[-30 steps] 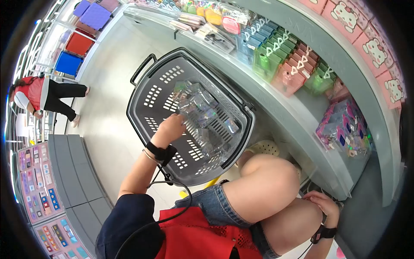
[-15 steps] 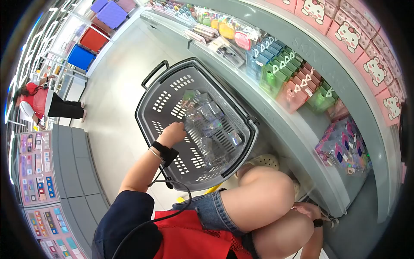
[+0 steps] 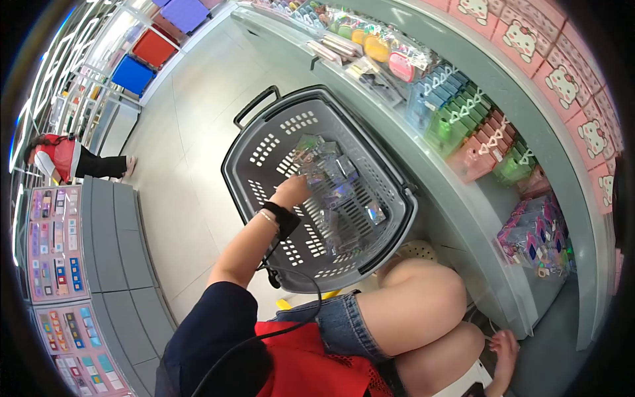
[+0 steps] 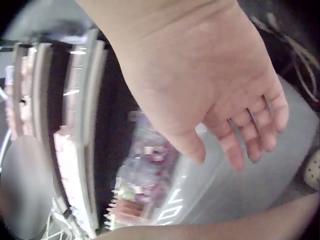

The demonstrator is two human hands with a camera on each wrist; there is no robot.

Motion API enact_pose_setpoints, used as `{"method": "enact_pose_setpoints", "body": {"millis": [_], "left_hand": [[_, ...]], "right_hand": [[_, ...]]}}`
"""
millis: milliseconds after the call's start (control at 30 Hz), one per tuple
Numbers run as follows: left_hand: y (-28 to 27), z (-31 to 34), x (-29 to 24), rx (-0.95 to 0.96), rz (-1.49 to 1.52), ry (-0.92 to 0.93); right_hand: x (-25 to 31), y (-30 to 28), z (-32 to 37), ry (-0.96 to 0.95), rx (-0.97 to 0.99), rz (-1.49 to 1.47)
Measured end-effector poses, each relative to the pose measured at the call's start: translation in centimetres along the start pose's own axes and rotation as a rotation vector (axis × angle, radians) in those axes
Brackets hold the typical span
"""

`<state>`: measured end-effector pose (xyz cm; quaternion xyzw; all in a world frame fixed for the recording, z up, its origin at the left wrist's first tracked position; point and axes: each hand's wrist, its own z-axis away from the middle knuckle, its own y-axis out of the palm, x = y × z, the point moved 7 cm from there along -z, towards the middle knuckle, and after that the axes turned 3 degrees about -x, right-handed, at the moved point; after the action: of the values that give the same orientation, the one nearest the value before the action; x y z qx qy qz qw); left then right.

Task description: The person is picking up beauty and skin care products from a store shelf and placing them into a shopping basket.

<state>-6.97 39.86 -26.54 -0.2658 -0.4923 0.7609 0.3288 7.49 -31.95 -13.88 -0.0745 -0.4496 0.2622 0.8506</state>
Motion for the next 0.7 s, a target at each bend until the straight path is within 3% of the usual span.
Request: {"method": "enact_pose_setpoints", "body": {"millis": [33, 133, 267, 333, 367, 400, 467, 600, 633, 700], "left_hand": [[0.3, -0.2, 0.0, 0.0, 0.009, 0.015], [0.0, -0.1, -0.5, -0.023, 0.03, -0.095], [2.1, -1.1, 0.5, -0.035, 0.081, -0.185], [2.8, -0.9, 0.4, -0.006, 0.079, -0.175], [2.9, -0.8, 0.5, -0.023, 0.094, -0.202], [2.9, -0.9, 0.6, -0.044, 0.109, -0.228], [3.9, -1.0, 1.2, -0.063, 0.158, -0.261], [3.9, -1.0, 1.8, -0.075, 0.135, -0.261], [3.8, -1.2, 2.3, -0.076, 0.132, -0.266], [3.6, -1.0, 2.5, -0.168, 0.16, -0.248]], "right_hand": [[1.5, -1.8, 1.7, -0.096, -0.159, 0.093], [14.1, 0.5, 9.6, -0.338, -0.234, 0.157], [26.3, 8.3, 12.2, -0.703, -0.06, 0.287], [29.5, 11.2, 11.9, -0.764, -0.052, 0.178], [30.8, 13.5, 11.5, -0.711, -0.04, -0.06], [31.4, 15.9, 10.6, -0.655, -0.028, -0.297], [30.6, 21.7, 7.6, -0.484, 0.283, -0.443], [22.1, 28.3, 0.4, -0.373, 0.432, -0.517], [21.8, 28.6, 0.3, -0.372, 0.437, -0.52], [20.6, 28.6, 0.5, -0.38, 0.355, -0.237]]}}
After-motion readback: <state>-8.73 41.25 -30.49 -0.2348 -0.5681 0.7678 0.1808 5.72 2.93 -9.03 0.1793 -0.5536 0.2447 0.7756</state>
